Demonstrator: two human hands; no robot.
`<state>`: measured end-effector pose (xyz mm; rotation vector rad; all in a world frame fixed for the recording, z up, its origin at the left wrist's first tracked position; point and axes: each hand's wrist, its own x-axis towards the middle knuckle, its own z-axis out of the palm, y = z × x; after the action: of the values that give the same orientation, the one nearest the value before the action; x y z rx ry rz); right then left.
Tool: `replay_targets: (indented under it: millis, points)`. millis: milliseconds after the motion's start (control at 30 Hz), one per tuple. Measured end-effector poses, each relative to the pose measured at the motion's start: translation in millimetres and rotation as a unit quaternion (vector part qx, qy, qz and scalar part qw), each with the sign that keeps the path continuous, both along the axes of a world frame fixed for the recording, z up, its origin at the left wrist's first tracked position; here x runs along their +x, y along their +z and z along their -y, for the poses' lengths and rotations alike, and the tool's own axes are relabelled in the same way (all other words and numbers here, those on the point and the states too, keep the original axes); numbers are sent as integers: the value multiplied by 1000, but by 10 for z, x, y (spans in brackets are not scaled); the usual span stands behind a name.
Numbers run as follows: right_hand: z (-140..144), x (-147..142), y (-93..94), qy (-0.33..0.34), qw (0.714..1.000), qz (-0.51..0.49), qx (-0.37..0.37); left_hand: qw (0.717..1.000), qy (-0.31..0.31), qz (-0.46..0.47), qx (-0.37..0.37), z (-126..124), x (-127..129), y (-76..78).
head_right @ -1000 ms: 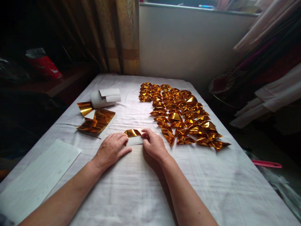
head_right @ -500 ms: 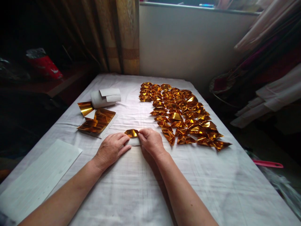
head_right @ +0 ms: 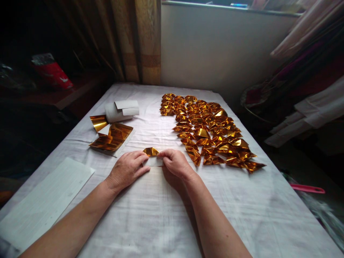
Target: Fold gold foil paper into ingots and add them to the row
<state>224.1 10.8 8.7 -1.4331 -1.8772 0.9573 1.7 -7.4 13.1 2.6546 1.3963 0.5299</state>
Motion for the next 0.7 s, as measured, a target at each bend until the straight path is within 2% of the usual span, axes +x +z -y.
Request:
replay_targets:
  millis: [200, 367, 500, 700]
  points:
    - [-14, 108, 33, 115, 991, 13, 60, 999, -22, 20, 17, -29, -63, 20]
    - [10, 88, 81, 134, 987, 31, 84, 999, -37, 29, 20, -67, -92, 16]
    - [19, 32, 96, 117, 987, 53, 92, 999, -30, 27, 30, -55, -58, 11]
    - [36, -97, 24, -1, 991, 99, 87, 999, -19, 17, 25, -34, -32, 10]
